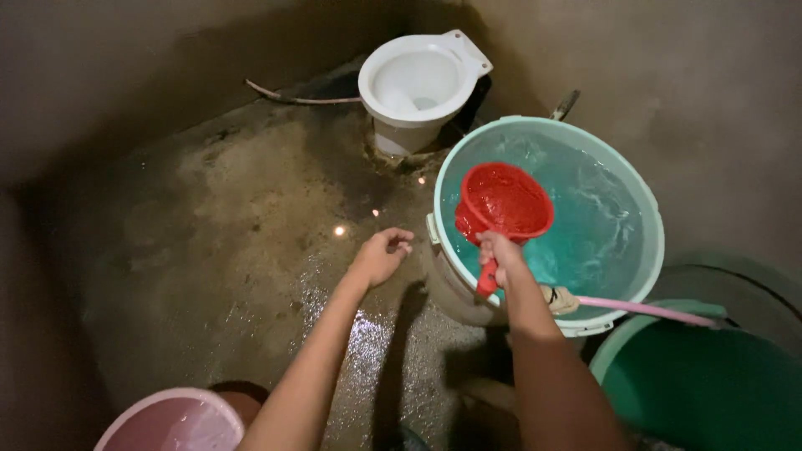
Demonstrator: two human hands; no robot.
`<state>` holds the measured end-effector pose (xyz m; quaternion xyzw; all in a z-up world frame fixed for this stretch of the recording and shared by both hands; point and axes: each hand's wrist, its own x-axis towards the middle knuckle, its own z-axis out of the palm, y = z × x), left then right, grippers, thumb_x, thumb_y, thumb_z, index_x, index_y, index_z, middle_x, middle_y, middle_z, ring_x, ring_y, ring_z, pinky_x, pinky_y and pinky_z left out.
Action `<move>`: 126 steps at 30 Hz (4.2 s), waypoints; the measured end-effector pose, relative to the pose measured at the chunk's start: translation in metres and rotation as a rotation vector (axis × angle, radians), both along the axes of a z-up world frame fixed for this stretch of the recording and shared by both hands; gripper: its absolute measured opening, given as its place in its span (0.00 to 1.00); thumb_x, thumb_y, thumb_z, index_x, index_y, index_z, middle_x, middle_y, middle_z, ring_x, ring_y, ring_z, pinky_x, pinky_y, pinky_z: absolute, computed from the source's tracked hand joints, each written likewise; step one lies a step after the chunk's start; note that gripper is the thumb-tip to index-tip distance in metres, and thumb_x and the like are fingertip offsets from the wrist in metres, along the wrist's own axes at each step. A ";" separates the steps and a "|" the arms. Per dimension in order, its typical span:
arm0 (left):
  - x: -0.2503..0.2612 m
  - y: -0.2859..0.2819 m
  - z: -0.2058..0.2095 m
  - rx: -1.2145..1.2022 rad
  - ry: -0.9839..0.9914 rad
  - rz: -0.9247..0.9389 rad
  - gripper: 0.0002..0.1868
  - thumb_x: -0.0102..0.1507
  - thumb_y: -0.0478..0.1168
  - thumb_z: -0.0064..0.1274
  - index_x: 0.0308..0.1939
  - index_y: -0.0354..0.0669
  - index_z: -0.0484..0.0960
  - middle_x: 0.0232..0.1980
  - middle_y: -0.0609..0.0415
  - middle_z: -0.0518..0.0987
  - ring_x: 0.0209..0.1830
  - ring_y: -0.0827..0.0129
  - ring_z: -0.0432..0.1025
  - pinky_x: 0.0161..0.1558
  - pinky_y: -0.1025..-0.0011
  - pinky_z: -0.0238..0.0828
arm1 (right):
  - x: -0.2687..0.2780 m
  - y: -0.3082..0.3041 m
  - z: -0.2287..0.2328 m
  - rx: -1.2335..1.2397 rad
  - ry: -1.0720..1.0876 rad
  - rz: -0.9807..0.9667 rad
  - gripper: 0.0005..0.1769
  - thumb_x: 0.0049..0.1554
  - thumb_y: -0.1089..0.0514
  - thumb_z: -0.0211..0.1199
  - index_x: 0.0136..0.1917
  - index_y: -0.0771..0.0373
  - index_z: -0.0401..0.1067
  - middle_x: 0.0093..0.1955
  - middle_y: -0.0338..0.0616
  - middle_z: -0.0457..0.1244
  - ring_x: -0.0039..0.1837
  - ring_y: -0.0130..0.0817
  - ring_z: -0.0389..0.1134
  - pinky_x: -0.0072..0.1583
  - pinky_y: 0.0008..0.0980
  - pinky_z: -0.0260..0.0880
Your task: The person wets a mop head in a pink bucket, rinses it using water from a larger bucket, and then wrings out the mop head by hand.
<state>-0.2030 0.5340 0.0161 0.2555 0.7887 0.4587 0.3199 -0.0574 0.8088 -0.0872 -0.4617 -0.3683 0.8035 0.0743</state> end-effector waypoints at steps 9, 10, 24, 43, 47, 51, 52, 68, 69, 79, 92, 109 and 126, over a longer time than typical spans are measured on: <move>-0.004 -0.015 0.024 -0.006 -0.014 0.010 0.18 0.65 0.42 0.56 0.58 0.46 0.81 0.54 0.53 0.84 0.55 0.67 0.78 0.58 0.67 0.73 | 0.002 -0.048 0.107 0.159 0.108 -0.086 0.05 0.54 0.67 0.60 0.38 0.63 0.66 0.27 0.30 0.50 0.26 0.20 0.49 0.30 0.25 0.50; -0.004 -0.017 0.024 0.008 -0.020 0.017 0.18 0.65 0.42 0.56 0.58 0.45 0.81 0.54 0.53 0.84 0.55 0.67 0.78 0.58 0.67 0.73 | 0.001 -0.051 0.116 0.169 0.113 -0.085 0.05 0.54 0.67 0.60 0.38 0.63 0.66 0.27 0.30 0.51 0.26 0.20 0.49 0.30 0.25 0.50; -0.010 -0.114 0.060 0.081 0.048 0.196 0.18 0.64 0.39 0.57 0.58 0.40 0.81 0.51 0.52 0.84 0.51 0.71 0.77 0.54 0.70 0.74 | 0.005 -0.139 0.226 0.278 0.242 0.334 0.06 0.56 0.65 0.60 0.44 0.60 0.64 0.30 0.33 0.53 0.26 0.19 0.50 0.28 0.25 0.51; 0.069 -0.394 0.072 -0.042 0.094 0.669 0.16 0.64 0.37 0.55 0.54 0.33 0.82 0.50 0.48 0.85 0.45 0.66 0.79 0.50 0.67 0.76 | -0.022 -0.352 0.245 0.322 0.232 1.296 0.07 0.55 0.64 0.63 0.48 0.64 0.70 0.24 0.37 0.58 0.22 0.22 0.54 0.25 0.26 0.51; 0.110 -0.444 0.044 -0.044 0.053 0.766 0.17 0.63 0.36 0.54 0.55 0.34 0.81 0.50 0.48 0.85 0.46 0.66 0.78 0.51 0.67 0.75 | -0.020 -0.390 0.237 0.375 0.235 1.447 0.10 0.55 0.62 0.61 0.52 0.64 0.72 0.26 0.35 0.60 0.24 0.22 0.57 0.26 0.27 0.55; 0.140 -0.481 0.014 -0.114 -0.066 0.941 0.18 0.64 0.37 0.54 0.56 0.35 0.81 0.50 0.46 0.85 0.48 0.63 0.78 0.52 0.66 0.74 | -0.019 -0.423 0.226 0.486 0.188 1.539 0.15 0.55 0.58 0.59 0.54 0.65 0.73 0.26 0.34 0.60 0.23 0.23 0.57 0.26 0.28 0.56; 0.148 -0.490 0.007 -0.105 -0.014 0.937 0.18 0.63 0.36 0.54 0.56 0.35 0.81 0.50 0.47 0.85 0.49 0.64 0.78 0.53 0.67 0.74 | -0.018 -0.431 0.222 0.508 0.144 1.559 0.15 0.56 0.57 0.59 0.54 0.67 0.73 0.26 0.35 0.60 0.24 0.24 0.57 0.27 0.29 0.56; 0.220 -0.537 -0.006 -0.321 0.021 1.057 0.22 0.60 0.41 0.56 0.58 0.42 0.82 0.53 0.47 0.84 0.55 0.60 0.78 0.59 0.66 0.72 | -0.018 -0.504 0.147 1.461 0.147 1.703 0.25 0.57 0.46 0.65 0.55 0.72 0.71 0.48 0.67 0.69 0.53 0.59 0.72 0.56 0.51 0.72; 0.223 -0.535 -0.002 -0.305 0.034 1.061 0.22 0.60 0.41 0.56 0.58 0.43 0.82 0.53 0.47 0.84 0.55 0.60 0.78 0.59 0.67 0.71 | -0.017 -0.507 0.149 1.469 0.092 1.727 0.25 0.57 0.47 0.64 0.56 0.71 0.70 0.51 0.65 0.68 0.55 0.58 0.71 0.58 0.51 0.71; 0.229 -0.523 0.015 -0.306 -0.105 1.112 0.20 0.63 0.42 0.55 0.60 0.45 0.81 0.54 0.53 0.84 0.53 0.63 0.79 0.55 0.66 0.74 | -0.026 -0.532 0.140 1.897 0.150 1.901 0.22 0.61 0.64 0.49 0.69 0.65 0.57 0.50 0.58 0.70 0.53 0.52 0.74 0.53 0.47 0.74; 0.235 -0.522 -0.010 -0.355 -0.246 1.131 0.17 0.64 0.40 0.54 0.57 0.45 0.82 0.50 0.48 0.84 0.48 0.61 0.80 0.51 0.63 0.77 | -0.009 -0.534 0.119 2.191 0.340 1.725 0.27 0.54 0.64 0.57 0.66 0.64 0.56 0.49 0.54 0.67 0.52 0.46 0.72 0.48 0.40 0.74; 0.142 -0.458 0.022 -0.229 0.027 0.842 0.19 0.63 0.41 0.55 0.58 0.44 0.82 0.55 0.48 0.84 0.55 0.61 0.78 0.58 0.66 0.72 | -0.050 -0.373 0.140 1.583 -0.041 1.374 0.17 0.63 0.51 0.53 0.60 0.61 0.56 0.48 0.65 0.68 0.50 0.67 0.71 0.54 0.62 0.70; 0.037 -0.219 0.041 -0.133 0.063 0.427 0.21 0.64 0.42 0.56 0.61 0.47 0.80 0.59 0.52 0.82 0.55 0.63 0.79 0.57 0.65 0.73 | -0.046 -0.128 0.125 1.389 -0.485 0.340 0.24 0.63 0.52 0.56 0.64 0.71 0.55 0.52 0.73 0.66 0.54 0.73 0.67 0.55 0.63 0.65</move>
